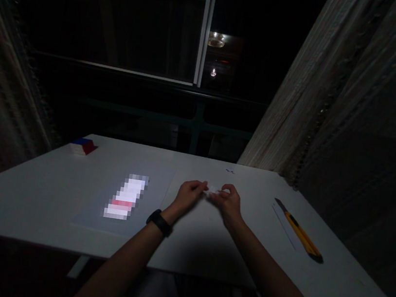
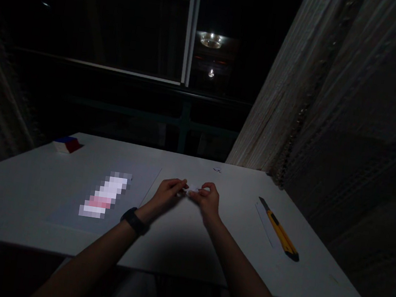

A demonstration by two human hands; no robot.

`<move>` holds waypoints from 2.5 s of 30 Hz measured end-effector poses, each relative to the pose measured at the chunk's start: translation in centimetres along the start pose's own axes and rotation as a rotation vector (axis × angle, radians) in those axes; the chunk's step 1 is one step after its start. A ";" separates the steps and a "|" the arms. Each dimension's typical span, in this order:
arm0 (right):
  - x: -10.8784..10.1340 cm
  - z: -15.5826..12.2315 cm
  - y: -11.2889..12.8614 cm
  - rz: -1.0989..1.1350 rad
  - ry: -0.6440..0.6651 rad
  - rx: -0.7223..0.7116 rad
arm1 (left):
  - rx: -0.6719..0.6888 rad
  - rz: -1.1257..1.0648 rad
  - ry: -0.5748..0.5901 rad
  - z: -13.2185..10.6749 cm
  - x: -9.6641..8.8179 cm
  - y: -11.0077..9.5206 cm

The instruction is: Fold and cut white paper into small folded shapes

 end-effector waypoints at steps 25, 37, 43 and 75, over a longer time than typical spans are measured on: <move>3.4 -1.0 -1.7 -0.174 0.260 0.054 | -0.254 -0.363 -0.086 -0.3 0.0 3.8; 2.8 -0.9 -2.2 -0.147 0.210 0.079 | -0.205 -0.390 0.031 -0.3 1.1 2.9; 2.8 -0.8 -1.8 -0.218 0.229 0.060 | -0.076 0.121 0.008 -0.2 0.4 1.6; 3.4 -1.4 -3.2 -0.204 0.191 0.236 | -0.028 0.154 -0.006 -0.3 0.4 0.5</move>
Point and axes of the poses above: each hand's wrist, its own z-axis towards the middle knuckle, its own x-axis out of the palm, y = z × x, the point moved 10 cm from there along z, towards the middle knuckle, and after that the axes turned 11 degrees about z, right-handed, at the moved point
